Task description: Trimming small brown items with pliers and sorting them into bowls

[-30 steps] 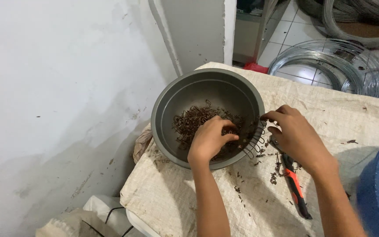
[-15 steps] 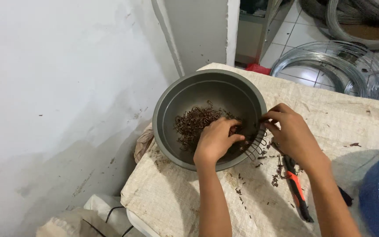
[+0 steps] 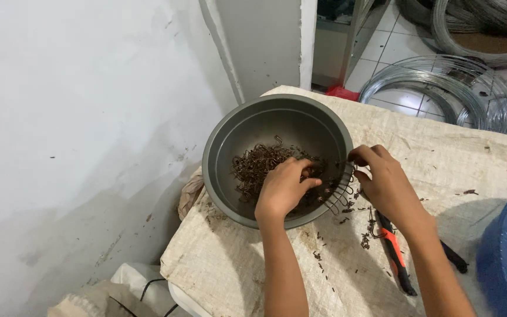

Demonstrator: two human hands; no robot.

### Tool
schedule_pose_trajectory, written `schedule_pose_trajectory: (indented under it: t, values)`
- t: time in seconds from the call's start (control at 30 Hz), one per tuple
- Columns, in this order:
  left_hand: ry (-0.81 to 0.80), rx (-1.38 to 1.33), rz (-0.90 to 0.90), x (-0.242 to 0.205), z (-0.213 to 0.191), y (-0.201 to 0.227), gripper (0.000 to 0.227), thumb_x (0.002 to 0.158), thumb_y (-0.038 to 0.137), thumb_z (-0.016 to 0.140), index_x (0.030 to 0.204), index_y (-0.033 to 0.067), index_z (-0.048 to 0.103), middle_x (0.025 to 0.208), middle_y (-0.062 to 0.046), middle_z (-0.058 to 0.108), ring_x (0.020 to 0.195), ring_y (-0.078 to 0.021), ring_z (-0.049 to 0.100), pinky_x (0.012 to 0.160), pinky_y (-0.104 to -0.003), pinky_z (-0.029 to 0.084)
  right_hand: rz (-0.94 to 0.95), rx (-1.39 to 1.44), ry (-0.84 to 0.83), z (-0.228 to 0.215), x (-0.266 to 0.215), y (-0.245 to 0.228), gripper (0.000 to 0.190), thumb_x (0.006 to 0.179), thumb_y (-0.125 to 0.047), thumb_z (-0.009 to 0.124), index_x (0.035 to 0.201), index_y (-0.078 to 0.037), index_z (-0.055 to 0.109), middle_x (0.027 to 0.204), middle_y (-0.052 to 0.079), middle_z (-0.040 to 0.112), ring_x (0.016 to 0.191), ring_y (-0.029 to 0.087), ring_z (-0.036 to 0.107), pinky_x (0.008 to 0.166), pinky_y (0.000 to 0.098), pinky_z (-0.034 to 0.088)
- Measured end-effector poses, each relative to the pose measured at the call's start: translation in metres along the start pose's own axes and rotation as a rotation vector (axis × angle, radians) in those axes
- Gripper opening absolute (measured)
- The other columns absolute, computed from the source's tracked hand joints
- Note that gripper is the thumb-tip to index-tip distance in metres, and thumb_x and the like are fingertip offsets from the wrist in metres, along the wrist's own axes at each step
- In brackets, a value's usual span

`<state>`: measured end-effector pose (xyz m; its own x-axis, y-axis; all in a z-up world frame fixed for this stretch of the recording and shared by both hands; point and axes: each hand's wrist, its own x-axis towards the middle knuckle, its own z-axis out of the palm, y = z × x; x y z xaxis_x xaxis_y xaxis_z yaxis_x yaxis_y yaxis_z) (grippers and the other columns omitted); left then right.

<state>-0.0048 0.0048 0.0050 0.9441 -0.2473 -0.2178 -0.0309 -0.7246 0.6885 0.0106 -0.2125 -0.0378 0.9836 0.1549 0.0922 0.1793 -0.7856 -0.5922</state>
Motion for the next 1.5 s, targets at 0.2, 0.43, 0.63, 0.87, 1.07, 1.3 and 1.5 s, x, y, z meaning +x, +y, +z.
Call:
schedule_pose_trajectory:
  t: [0.2,0.43,0.63,0.87,1.07,1.3,1.5]
  values:
    - [-0.002,0.026,-0.008,0.000,-0.004,0.001,0.052,0.099,0.030,0.063,0.140,-0.0025,0.056,0.112,-0.020,0.067,0.114,-0.0400,0.064,0.104,-0.060,0.043,-0.062,0.024,0.002,-0.008,0.002,-0.009,0.058,0.081,0.006,0.069,0.134,-0.011,0.052,0.108,0.021,0.067,0.111,0.044,0.067,0.097,0.0545,0.052]
    - [0.000,0.021,-0.004,0.000,-0.002,-0.001,0.054,0.099,0.031,0.062,0.140,-0.0025,0.056,0.112,-0.020,0.067,0.113,-0.0396,0.065,0.105,-0.061,0.043,0.024,-0.090,-0.045,-0.008,-0.002,-0.011,0.041,0.086,-0.005,0.071,0.125,-0.015,0.063,0.111,0.013,0.067,0.114,0.037,0.067,0.093,0.0503,0.056]
    - [0.006,0.049,0.012,0.001,-0.002,0.000,0.054,0.099,0.032,0.062,0.139,-0.0041,0.055,0.111,-0.020,0.067,0.113,-0.0407,0.065,0.104,-0.062,0.043,-0.011,-0.117,-0.023,-0.007,0.001,-0.009,0.040,0.087,-0.007,0.072,0.126,-0.014,0.065,0.107,0.017,0.068,0.110,0.041,0.068,0.089,0.0531,0.057]
    - [-0.017,0.017,-0.022,-0.005,-0.007,0.007,0.056,0.101,0.036,0.059,0.141,-0.0037,0.054,0.114,-0.019,0.067,0.115,-0.0380,0.064,0.104,-0.058,0.043,-0.032,0.070,0.059,-0.028,-0.003,-0.025,0.036,0.087,-0.004,0.073,0.122,-0.010,0.066,0.105,0.017,0.067,0.104,0.039,0.071,0.091,0.0513,0.057]
    - [0.091,0.048,0.002,-0.012,-0.012,0.022,0.053,0.102,0.036,0.057,0.140,-0.0017,0.056,0.119,-0.019,0.065,0.118,-0.0392,0.062,0.104,-0.057,0.042,-0.121,0.185,0.194,-0.046,-0.015,-0.015,0.029,0.090,-0.002,0.071,0.119,-0.003,0.068,0.104,0.019,0.064,0.101,0.041,0.072,0.091,0.0518,0.056]
    - [0.295,0.164,0.205,-0.021,0.007,0.042,0.035,0.097,0.028,0.064,0.128,0.0113,0.066,0.120,-0.008,0.063,0.111,-0.0272,0.062,0.094,-0.046,0.046,0.039,0.220,0.144,-0.081,-0.062,0.000,0.027,0.091,-0.013,0.071,0.118,-0.009,0.070,0.107,0.007,0.069,0.100,0.019,0.073,0.091,0.0340,0.054]
    - [0.113,0.252,0.400,-0.014,0.042,0.070,0.029,0.089,0.025,0.076,0.114,0.0132,0.075,0.113,-0.011,0.062,0.114,-0.0340,0.060,0.093,-0.050,0.048,0.234,0.848,0.160,-0.050,-0.079,0.032,0.036,0.091,-0.001,0.069,0.126,0.005,0.067,0.111,0.024,0.072,0.103,0.033,0.072,0.100,0.0502,0.054]
